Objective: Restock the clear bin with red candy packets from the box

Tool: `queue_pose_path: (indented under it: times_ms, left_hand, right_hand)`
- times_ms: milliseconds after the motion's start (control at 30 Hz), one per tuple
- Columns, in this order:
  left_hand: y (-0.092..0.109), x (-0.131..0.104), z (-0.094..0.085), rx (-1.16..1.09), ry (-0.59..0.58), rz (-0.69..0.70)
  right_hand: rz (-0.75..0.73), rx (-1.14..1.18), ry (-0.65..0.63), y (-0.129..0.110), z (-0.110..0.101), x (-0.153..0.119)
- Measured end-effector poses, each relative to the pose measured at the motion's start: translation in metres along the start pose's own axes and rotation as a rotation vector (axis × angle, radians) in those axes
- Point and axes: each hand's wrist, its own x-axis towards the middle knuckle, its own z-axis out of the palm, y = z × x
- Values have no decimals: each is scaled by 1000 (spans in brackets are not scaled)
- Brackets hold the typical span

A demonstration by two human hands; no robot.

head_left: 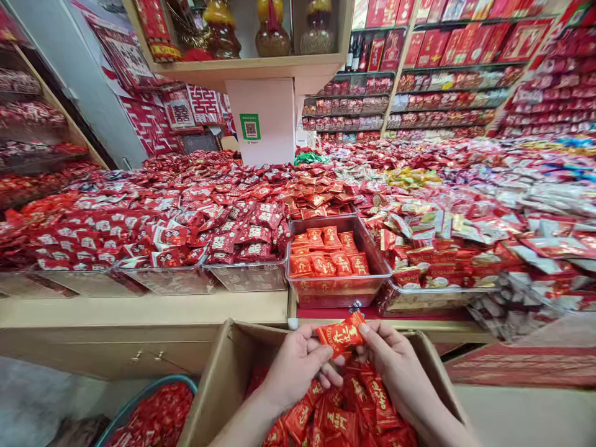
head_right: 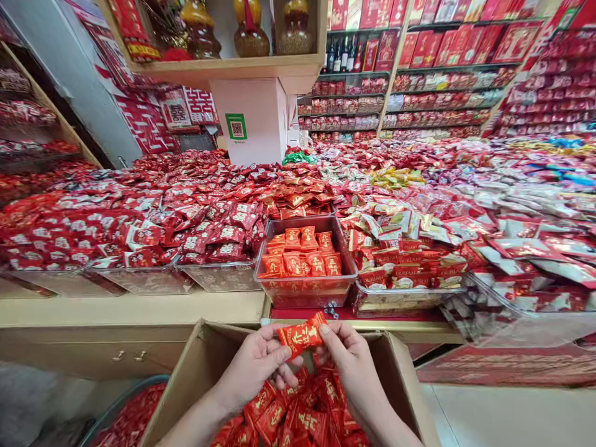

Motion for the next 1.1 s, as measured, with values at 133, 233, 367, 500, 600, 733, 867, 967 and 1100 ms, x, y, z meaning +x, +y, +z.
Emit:
queue_pose_path:
  times_ms: [133,233,367,500,600,733,867,967,1100]
  left_hand:
    - [3,0,-7,95,-4,93]
    - [1,-3,-8,136,-38,124]
    - [-7,-4,-10,110,-11,109]
    - [-6,-4,-16,-48,9,-14]
    - [1,-6,-19,-184,18,-91]
    - [6,-8,-19,-313,-18,-95]
    - [0,-5,-22,-398,13,-37]
    - [-8,-1,-24,-325,37,-48]
    - [-18,3,-23,-199,55,-78]
  right_hand:
    - [-10,-29,-44,-4,4,-1]
    - [-39,-177,-143,-4,5,-5]
    - [-160,-479,-300,-6,5,-9]
    - [-647,-1083,-469,-16,6,-13]
    - [-1110,-1477,-539,-27,9,-18]
    - [-1394,-1642,-493,-54,20,-20]
    - [-1434,-1717,-334,-106,35,14]
    - [-1211,-2042,-91,-141,50,63]
    - [-846,-2340,-112,-154,66,127]
